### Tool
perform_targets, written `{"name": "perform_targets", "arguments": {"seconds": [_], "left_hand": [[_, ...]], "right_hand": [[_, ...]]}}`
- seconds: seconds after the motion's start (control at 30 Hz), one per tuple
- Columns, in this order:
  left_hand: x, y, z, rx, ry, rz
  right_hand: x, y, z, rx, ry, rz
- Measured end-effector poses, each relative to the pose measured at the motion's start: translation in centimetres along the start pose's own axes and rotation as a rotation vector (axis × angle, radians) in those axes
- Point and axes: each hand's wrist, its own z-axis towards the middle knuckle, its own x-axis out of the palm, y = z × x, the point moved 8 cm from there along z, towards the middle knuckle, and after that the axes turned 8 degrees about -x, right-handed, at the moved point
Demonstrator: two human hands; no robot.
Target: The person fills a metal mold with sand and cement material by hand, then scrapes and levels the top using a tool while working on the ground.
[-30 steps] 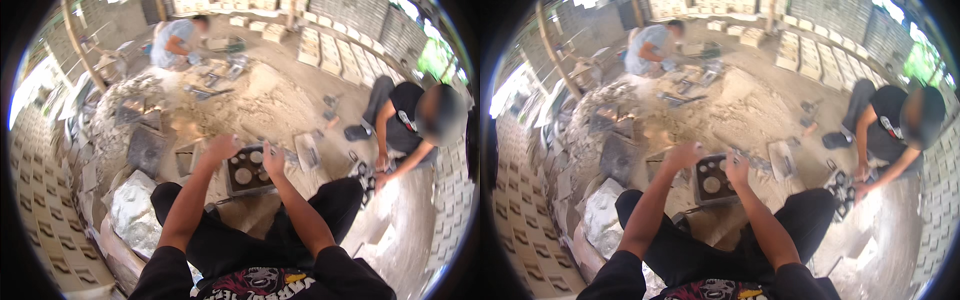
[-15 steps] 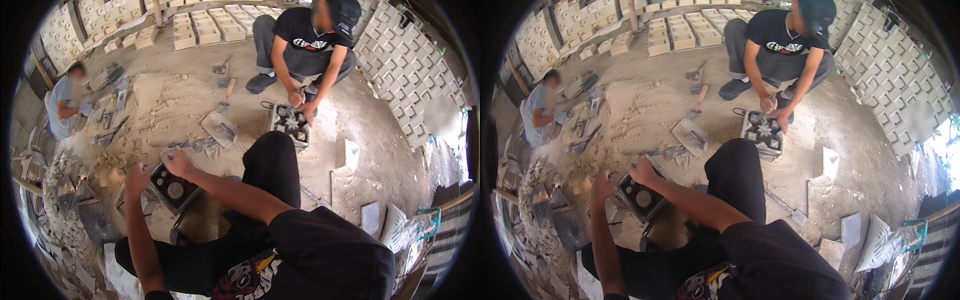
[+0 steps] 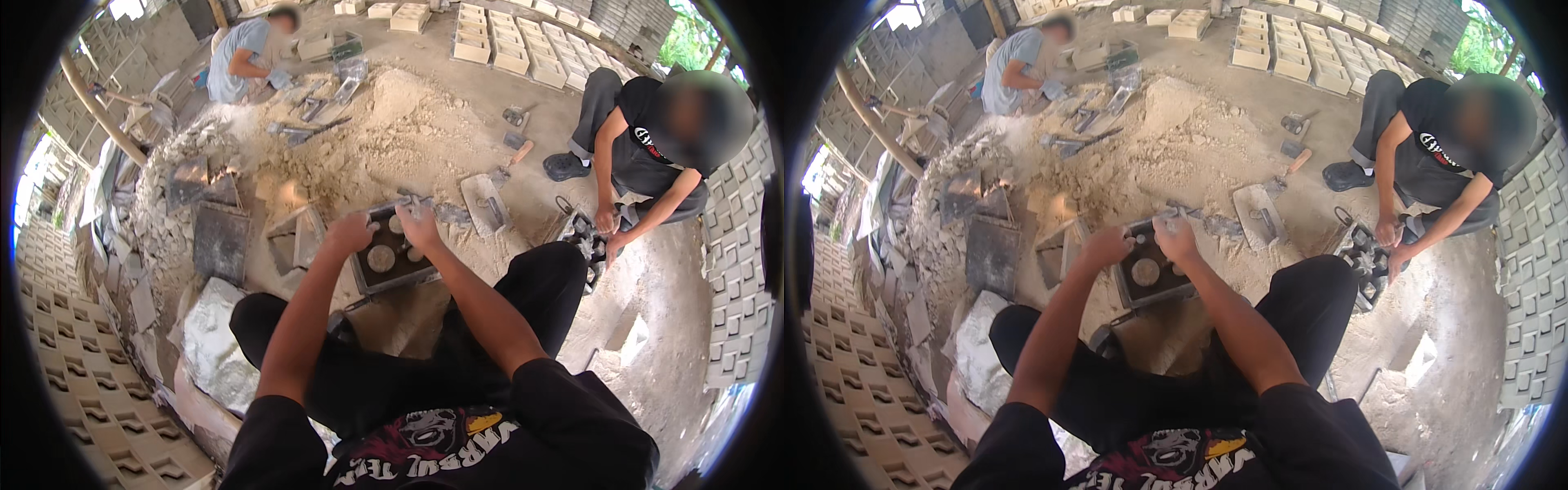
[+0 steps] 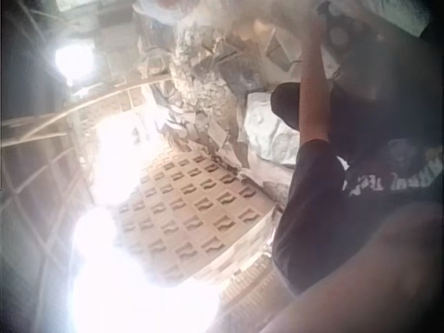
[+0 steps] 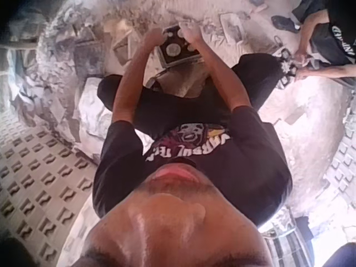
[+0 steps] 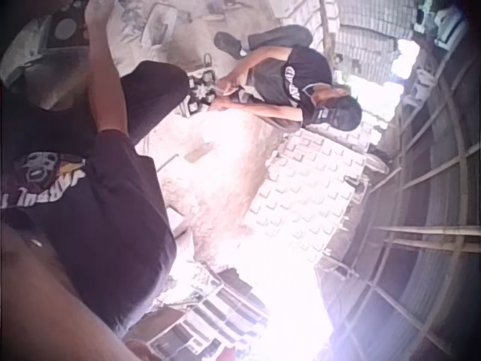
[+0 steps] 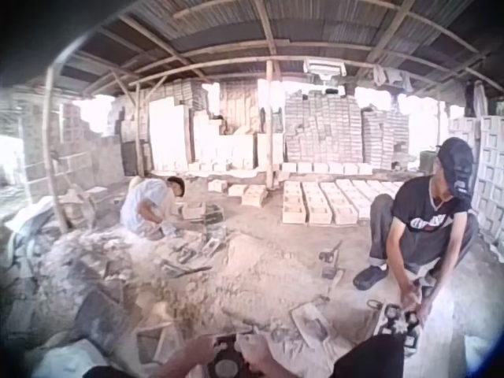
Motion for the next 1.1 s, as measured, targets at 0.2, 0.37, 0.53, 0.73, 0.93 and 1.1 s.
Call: {"name": "perform_targets", "arguments": {"seconds": [0.2, 0.37, 0.53, 0.73, 0.93, 1.1], "left_hand": [[-0.1, -0.2, -0.4, -0.041, 0.079, 0.001], [1.8, 1.3, 0.1, 0.063, 0.163, 0.1], [1.1, 0.0, -0.1, 0.083, 0.109, 0.045], [0.5, 3.6, 0.0, -0.025, 0.132, 0.099], [0.6, 1.4, -0.6, 0.018, 0.1, 0.063], [1.4, 1.7, 0.7, 0.037, 0.107, 0.101]], "right_hand": [[-0.9, -0.3, -0.6, -0.042, -0.163, -0.119], [1.9, -2.5, -0.7, 0.085, 0.039, -0.243], [1.0, -3.1, -0.1, 0.08, 0.038, -0.055], [2.4, -0.7, -0.5, 0.076, 0.097, -0.079], [0.6, -3.0, 1.3, 0.202, 0.176, -0.056], [2.2, -4.1, -0.4, 0.102, 0.411, 0.023]]}}
